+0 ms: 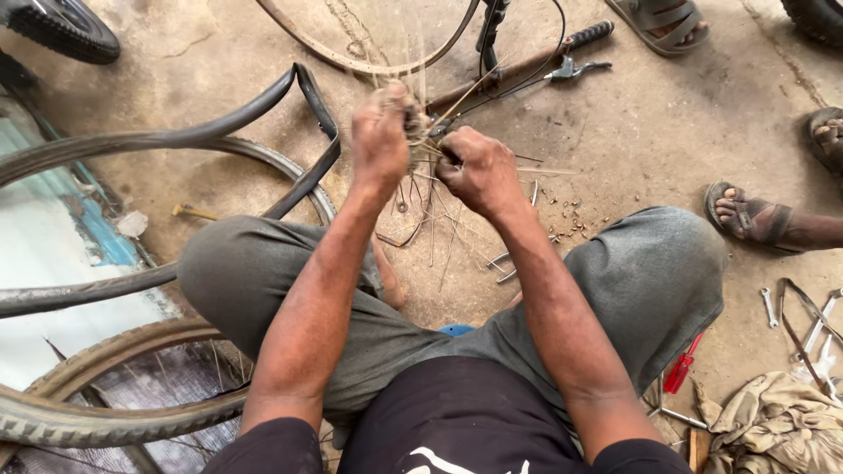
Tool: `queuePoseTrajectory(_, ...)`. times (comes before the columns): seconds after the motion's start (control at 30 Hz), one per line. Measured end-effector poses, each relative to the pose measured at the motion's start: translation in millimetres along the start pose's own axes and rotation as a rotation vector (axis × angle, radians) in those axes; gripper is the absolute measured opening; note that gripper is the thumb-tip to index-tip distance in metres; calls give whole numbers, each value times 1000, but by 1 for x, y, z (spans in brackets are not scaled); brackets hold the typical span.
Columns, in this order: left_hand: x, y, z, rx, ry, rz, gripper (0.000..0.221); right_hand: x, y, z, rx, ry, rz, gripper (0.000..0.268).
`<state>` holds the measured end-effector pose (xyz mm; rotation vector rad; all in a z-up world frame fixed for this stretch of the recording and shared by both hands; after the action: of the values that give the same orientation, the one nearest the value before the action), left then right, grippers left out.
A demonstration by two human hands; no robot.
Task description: The person threads and adjusts metal spokes into a bicycle wheel hub by hand while sitting on the floor.
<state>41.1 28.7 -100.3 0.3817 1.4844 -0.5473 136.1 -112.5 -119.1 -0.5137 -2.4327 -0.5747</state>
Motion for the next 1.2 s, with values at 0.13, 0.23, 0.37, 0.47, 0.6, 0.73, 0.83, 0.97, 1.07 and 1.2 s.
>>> queuePoseTrajectory(0.13, -13, 8, -26, -126, 68, 111, 46, -11, 1, -25, -96, -242, -109, 9)
queuePoseTrajectory(0.23, -20, 6, -34, -223, 160, 252, 52, 7, -10, -33, -267, -334, -253, 9)
queuePoseTrajectory(0.37, -34, -1, -19, -317, 382, 592, 52, -8, -15, -17, -195, -390, -217, 6)
queuePoseTrajectory(0.47, -21, 4, -8, -100, 423, 334, 53, -50, -12, -3, -19, -235, -62, 8)
queuePoseTrajectory(0.6, -25, 21, -26, 83, -22, 51, 52, -68, -28, -4, 95, 77, 95, 10)
queuePoseTrajectory(0.73, -38, 19, -66, -234, 381, 176, 50, -43, -13, -43, 112, -542, 197, 21)
queuePoseTrajectory(0.83, -32, 6, -80, -417, 421, 322, 60, -6, -23, -77, -109, -378, -29, 14)
queuePoseTrajectory(0.97, -32, 23, -85, -447, -76, 318, 54, 5, -55, -18, 249, 111, 91, 26)
queuePoseTrajectory(1.07, -14, 20, -73, -344, -377, 144, 52, 20, -76, 39, 222, 262, 217, 19)
queuePoseTrajectory(1.2, -19, 0, -56, -271, -275, 76, 72, 26, -70, 28, -111, 281, -22, 19)
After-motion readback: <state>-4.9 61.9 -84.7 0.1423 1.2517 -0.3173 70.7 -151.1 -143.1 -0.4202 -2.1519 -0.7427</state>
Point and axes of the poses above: each hand's wrist, its own y-axis towards the middle knuckle, its own z-axis out of the palm, x = y × z, the point moved 8 cm from there along y, towards the middle knuckle, and after that the axes turned 5 degrees about -x, right-handed, at the moved point
